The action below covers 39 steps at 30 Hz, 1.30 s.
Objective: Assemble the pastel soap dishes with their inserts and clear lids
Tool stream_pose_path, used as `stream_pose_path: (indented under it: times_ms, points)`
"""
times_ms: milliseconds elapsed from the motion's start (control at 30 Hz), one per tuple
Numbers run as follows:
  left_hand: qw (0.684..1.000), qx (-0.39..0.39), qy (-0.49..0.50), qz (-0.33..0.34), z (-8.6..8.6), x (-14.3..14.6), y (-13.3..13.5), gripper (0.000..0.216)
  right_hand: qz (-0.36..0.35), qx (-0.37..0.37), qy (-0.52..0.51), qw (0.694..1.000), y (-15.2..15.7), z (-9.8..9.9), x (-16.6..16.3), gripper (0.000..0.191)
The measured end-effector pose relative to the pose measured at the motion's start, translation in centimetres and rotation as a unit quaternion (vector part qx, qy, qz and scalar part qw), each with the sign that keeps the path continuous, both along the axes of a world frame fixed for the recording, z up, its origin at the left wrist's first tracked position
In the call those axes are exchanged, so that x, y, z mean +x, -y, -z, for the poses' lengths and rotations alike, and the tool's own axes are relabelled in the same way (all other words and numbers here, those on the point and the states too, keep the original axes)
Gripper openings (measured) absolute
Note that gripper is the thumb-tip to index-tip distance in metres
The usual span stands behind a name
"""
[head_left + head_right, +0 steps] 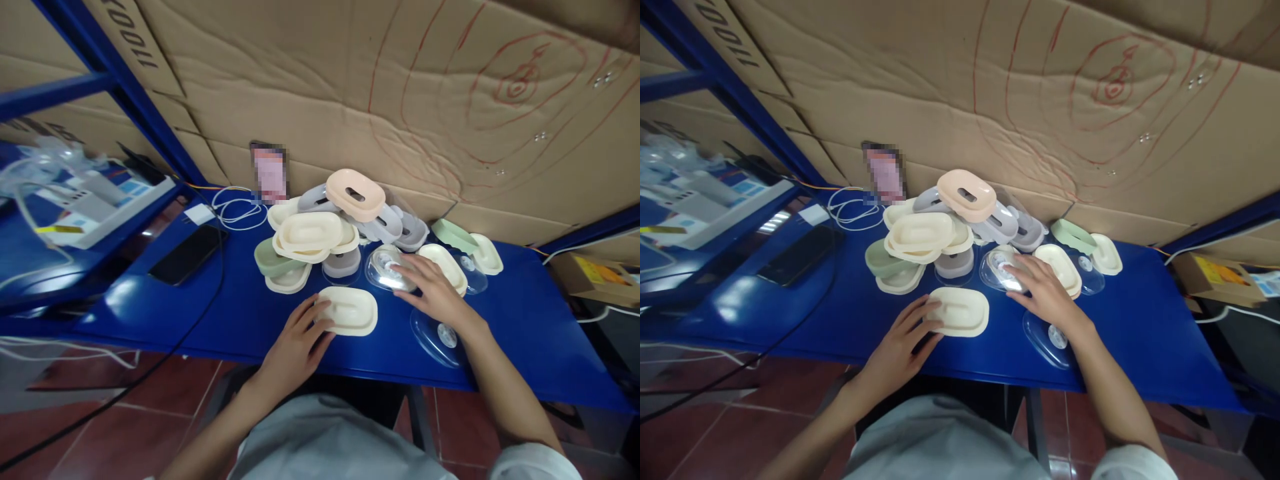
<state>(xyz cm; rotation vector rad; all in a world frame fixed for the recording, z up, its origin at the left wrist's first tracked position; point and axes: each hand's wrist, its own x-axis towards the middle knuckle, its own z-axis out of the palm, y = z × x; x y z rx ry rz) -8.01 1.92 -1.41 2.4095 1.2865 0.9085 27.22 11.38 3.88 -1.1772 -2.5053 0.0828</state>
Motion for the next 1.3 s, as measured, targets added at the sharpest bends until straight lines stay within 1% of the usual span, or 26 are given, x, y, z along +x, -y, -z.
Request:
stream_pose_path:
  times_ms: [33,100,167,333,500,567,633,700,767,833,933,1000,1033,1100,1200,1300]
  points:
    - [1.000,0.000,-0.004,0.010,-0.1,0.0,0.0,0.013,-0.002,-0.001,-0.012,1.000,0.0,-0.1,0.1,0.043]
    - [1.000,-0.001,-0.014,0.028,-0.2,-0.1,0.0,0.012,0.002,-0.003,-0.027,1.000,0.0,-0.3,0.3,0.036]
    - [0.999,-0.001,-0.018,0.038,-0.2,-0.1,0.0,0.011,0.015,-0.003,-0.019,1.000,0.2,-0.6,0.4,0.036]
    - [0.999,0.007,-0.021,0.038,-0.1,0.0,0.2,0.011,0.022,-0.024,0.012,0.999,0.4,-0.5,0.0,0.048]
    - [0.999,0.012,-0.031,0.038,-0.1,0.2,0.2,0.011,0.053,0.003,0.015,0.998,0.3,-1.1,0.9,0.038]
    - [0.999,0.013,-0.031,0.036,-0.1,0.1,0.1,0.011,0.089,0.017,0.016,0.996,0.2,-1.6,2.1,0.038]
    - [0.999,0.013,-0.028,0.027,-0.1,0.0,0.1,0.011,0.149,0.020,0.025,0.988,0.1,-1.8,3.7,0.043]
    - [0.999,0.013,-0.025,0.019,0.0,-0.1,0.1,0.011,0.207,0.003,0.042,0.977,-0.2,-1.7,5.5,0.049]
    - [0.999,0.010,-0.028,0.021,0.0,-0.4,0.1,0.012,0.232,-0.029,0.046,0.971,-0.5,-1.2,6.9,0.054]
    - [0.999,0.006,-0.038,0.031,-0.1,-0.6,-0.1,0.013,0.235,-0.052,0.041,0.970,-0.7,-0.5,7.7,0.059]
    - [0.997,0.003,-0.063,0.047,-0.4,-1.0,-0.5,0.015,0.239,-0.067,0.059,0.967,-0.7,0.3,7.9,0.073]
    - [0.995,0.004,-0.077,0.062,-0.6,-1.2,-0.9,0.016,0.239,-0.078,0.066,0.966,-0.6,0.2,7.8,0.081]
    - [0.994,0.005,-0.082,0.068,-0.6,-1.3,-1.1,0.016,0.233,-0.083,0.059,0.967,-0.5,0.1,7.7,0.081]
    - [0.994,0.006,-0.086,0.074,-0.6,-1.4,-1.3,0.016,0.220,-0.079,0.027,0.972,-0.5,-0.5,7.7,0.076]
    - [0.993,0.001,-0.083,0.079,-0.6,-1.7,-1.4,0.016,0.209,-0.053,-0.015,0.976,-0.7,-1.2,8.1,0.068]
    - [0.994,-0.010,-0.066,0.084,-0.5,-1.9,-1.4,0.014,0.199,-0.037,-0.001,0.979,-0.7,-1.3,8.1,0.059]
